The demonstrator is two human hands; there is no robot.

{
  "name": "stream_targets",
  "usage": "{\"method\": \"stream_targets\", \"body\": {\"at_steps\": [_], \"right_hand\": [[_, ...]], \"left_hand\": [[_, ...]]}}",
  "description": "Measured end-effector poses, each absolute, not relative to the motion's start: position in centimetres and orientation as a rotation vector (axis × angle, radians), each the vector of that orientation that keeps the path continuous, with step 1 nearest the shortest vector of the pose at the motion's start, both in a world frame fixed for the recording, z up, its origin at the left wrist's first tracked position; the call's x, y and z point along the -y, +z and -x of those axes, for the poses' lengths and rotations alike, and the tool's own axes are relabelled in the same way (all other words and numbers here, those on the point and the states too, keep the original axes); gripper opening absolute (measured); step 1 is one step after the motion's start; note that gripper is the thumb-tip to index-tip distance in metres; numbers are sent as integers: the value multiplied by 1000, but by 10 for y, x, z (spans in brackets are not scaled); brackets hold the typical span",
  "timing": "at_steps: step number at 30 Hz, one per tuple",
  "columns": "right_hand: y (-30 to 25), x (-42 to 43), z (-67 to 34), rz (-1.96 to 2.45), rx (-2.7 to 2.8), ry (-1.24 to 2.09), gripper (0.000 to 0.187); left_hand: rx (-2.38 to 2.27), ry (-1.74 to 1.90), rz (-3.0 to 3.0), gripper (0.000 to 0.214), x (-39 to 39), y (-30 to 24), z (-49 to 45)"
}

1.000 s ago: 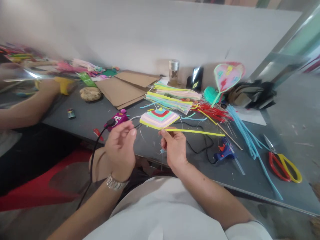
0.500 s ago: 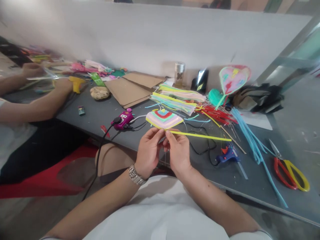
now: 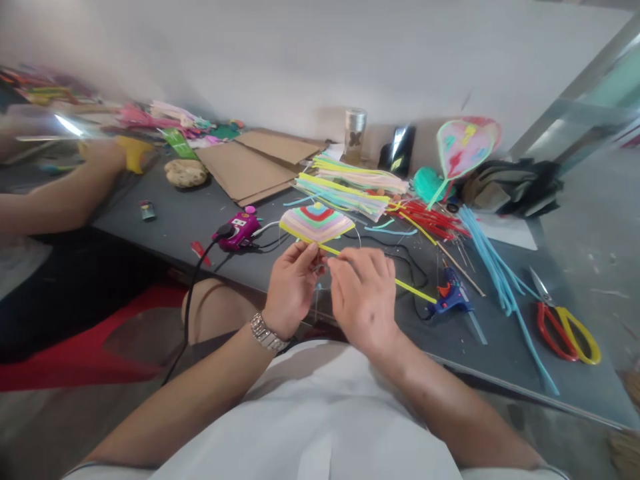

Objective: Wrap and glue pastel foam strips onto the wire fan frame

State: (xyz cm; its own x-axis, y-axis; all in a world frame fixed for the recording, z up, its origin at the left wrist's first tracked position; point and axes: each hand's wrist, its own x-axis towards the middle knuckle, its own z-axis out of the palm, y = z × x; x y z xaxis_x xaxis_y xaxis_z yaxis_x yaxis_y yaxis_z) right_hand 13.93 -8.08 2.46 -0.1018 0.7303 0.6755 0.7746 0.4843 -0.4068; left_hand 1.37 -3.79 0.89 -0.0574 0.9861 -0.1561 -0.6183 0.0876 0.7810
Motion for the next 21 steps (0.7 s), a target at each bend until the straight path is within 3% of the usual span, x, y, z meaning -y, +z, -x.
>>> {"method": "stream_targets", "body": {"at_steps": [2, 5, 21], "right_hand": [[19, 65, -143, 1299, 1921, -356, 13], [9, 48, -149, 1212, 2052, -507, 15], [-2, 43, -153, 1083, 2211, -625, 19]], "left_hand": [[-867, 1428, -584, 35, 38, 8, -14], [-900, 1432, -601, 34, 39, 6, -14], [-905, 1384, -608, 16, 40, 3, -4]]}}
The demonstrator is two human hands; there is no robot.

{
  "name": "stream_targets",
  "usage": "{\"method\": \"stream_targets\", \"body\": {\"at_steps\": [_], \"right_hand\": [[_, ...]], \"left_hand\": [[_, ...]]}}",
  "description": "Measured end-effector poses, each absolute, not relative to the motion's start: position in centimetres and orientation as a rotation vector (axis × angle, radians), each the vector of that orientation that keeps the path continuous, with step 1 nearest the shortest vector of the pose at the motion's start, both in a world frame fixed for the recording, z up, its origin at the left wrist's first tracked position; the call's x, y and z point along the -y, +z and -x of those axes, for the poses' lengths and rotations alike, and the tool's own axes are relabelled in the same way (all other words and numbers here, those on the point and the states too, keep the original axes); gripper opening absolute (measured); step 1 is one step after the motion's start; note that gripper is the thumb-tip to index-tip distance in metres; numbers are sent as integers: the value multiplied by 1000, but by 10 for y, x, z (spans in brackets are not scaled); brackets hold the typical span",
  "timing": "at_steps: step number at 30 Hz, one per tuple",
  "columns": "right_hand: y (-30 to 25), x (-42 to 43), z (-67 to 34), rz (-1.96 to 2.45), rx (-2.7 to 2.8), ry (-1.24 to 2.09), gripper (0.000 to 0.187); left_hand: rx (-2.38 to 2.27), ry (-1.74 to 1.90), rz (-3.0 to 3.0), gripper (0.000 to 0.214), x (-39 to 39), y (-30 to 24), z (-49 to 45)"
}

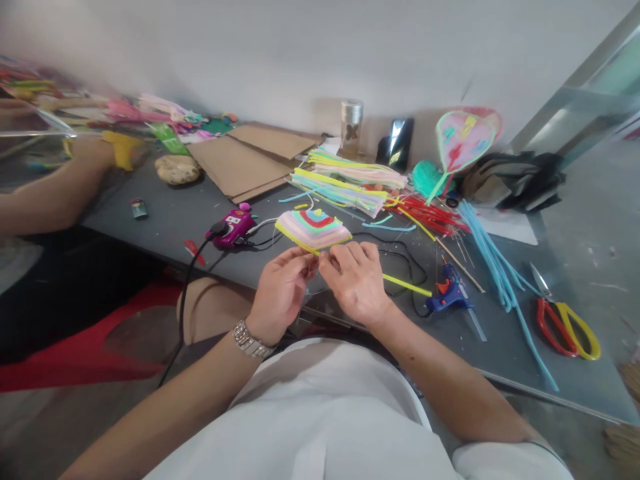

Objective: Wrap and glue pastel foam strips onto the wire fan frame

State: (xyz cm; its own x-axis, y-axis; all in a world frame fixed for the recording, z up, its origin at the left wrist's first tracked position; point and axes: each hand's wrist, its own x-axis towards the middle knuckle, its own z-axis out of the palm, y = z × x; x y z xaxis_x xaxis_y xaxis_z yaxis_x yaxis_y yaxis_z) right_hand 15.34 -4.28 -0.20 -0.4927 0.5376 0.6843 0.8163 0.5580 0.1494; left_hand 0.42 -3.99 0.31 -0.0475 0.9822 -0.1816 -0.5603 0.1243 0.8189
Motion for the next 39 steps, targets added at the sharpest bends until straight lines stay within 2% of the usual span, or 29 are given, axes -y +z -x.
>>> {"method": "stream_targets", "body": {"at_steps": [8, 17, 25, 32, 39], "right_hand": [[-7, 43, -153, 1077, 2228, -530, 17], [-7, 41, -154, 1060, 2208, -592, 17], [-1, 46, -158, 1078, 2148, -568, 14], [12, 51, -176, 1236, 2043, -410, 14], [19, 44, -189, 1317, 2001, -236, 15]], "left_hand": [[-928, 1349, -657, 21, 37, -5, -1], [-959, 1322, -661, 17, 37, -3, 1], [-974, 1334, -711, 29, 38, -4, 1], [-1040, 1280, -691, 40, 40, -2, 6], [-1044, 1259, -717, 41, 42, -2, 3]]}}
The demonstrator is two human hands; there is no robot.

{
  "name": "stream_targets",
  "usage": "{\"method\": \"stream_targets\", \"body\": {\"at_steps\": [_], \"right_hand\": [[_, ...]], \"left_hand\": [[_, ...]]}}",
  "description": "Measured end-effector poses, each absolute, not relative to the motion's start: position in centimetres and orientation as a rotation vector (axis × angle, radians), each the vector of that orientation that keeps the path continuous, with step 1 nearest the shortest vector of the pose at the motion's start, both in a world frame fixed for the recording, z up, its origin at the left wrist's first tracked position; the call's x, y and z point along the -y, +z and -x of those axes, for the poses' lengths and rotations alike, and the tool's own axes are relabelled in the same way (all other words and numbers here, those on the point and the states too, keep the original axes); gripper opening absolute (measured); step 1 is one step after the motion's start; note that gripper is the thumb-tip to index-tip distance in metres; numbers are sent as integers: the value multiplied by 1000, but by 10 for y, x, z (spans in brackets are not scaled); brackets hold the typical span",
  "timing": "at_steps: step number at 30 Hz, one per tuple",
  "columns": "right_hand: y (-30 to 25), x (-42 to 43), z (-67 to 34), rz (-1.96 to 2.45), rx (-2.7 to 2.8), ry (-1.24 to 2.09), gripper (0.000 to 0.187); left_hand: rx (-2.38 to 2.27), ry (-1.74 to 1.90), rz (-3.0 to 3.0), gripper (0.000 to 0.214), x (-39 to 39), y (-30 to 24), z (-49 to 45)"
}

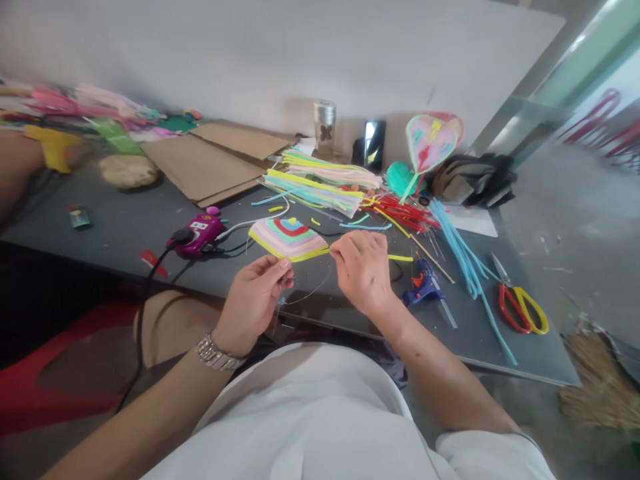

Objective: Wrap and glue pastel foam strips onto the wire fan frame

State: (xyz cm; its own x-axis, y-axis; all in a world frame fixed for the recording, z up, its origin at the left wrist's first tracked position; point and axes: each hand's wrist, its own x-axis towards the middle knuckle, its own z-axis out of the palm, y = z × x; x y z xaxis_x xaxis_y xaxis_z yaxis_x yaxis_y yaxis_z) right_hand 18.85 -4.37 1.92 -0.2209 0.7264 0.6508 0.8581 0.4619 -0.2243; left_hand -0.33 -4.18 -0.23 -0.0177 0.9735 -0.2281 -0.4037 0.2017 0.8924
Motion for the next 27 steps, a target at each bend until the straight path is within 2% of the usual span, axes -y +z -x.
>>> {"method": "stream_targets", "body": {"at_steps": [7, 13, 18, 21, 27], "right_hand": [[29, 33, -200, 1216, 2079, 34, 12], [42, 25, -209, 1184, 2008, 678, 8], [56, 21, -214, 1163, 1949, 1057, 13], [61, 18, -216, 1142, 1938, 1168, 15], [58, 14, -218, 1183, 1919, 1164, 16]], "left_hand": [[-1047, 1234, -768, 35, 43, -6, 8], [-1066, 1197, -811, 32, 44, -9, 11], [-1051, 1134, -838, 29, 45, -6, 14], [-1045, 1118, -879, 28, 45, -4, 16], [-1055, 1122, -897, 28, 46, -6, 16]]}}
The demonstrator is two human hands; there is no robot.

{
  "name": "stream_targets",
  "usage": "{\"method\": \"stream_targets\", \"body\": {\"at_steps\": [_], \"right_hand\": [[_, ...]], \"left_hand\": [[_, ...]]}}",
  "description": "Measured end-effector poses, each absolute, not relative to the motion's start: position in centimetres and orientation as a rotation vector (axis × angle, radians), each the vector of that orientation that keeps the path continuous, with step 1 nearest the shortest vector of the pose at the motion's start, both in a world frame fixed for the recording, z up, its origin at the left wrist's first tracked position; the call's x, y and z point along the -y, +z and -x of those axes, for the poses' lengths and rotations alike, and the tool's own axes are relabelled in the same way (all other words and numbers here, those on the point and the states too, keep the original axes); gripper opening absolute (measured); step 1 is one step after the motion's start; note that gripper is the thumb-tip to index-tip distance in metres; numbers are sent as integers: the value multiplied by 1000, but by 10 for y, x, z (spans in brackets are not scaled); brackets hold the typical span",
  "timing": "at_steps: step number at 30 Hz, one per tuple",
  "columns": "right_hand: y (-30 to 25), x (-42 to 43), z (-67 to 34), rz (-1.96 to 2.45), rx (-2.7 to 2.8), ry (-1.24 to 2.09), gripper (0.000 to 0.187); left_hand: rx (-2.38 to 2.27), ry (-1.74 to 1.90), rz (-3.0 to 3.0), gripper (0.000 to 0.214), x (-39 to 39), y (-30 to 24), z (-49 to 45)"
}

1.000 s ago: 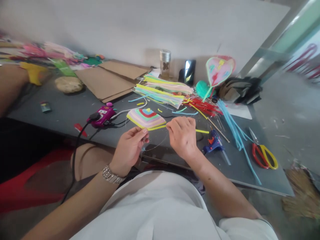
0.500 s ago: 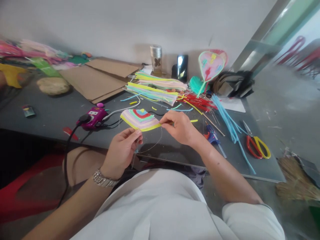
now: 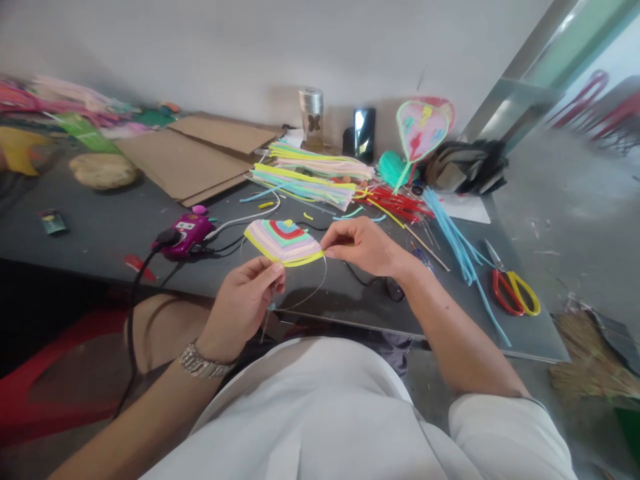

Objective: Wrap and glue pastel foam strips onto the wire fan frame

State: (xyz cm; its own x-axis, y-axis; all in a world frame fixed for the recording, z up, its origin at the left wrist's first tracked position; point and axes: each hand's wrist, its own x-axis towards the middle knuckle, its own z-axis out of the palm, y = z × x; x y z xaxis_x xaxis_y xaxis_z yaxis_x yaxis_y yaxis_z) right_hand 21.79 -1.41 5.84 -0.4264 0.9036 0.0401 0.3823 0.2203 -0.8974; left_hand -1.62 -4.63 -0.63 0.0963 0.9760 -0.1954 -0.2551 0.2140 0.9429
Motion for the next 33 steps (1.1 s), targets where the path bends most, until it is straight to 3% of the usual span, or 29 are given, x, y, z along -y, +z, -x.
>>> {"method": "stream_targets", "body": {"at_steps": [15, 33], "right_hand": [[56, 9, -219, 1135, 1866, 1355, 21], [47, 10, -223, 1200, 1768, 1362, 29]], "left_hand": [[-1046, 1200, -923, 28, 47, -8, 10], [-960, 1159, -855, 29, 52, -4, 9]]}}
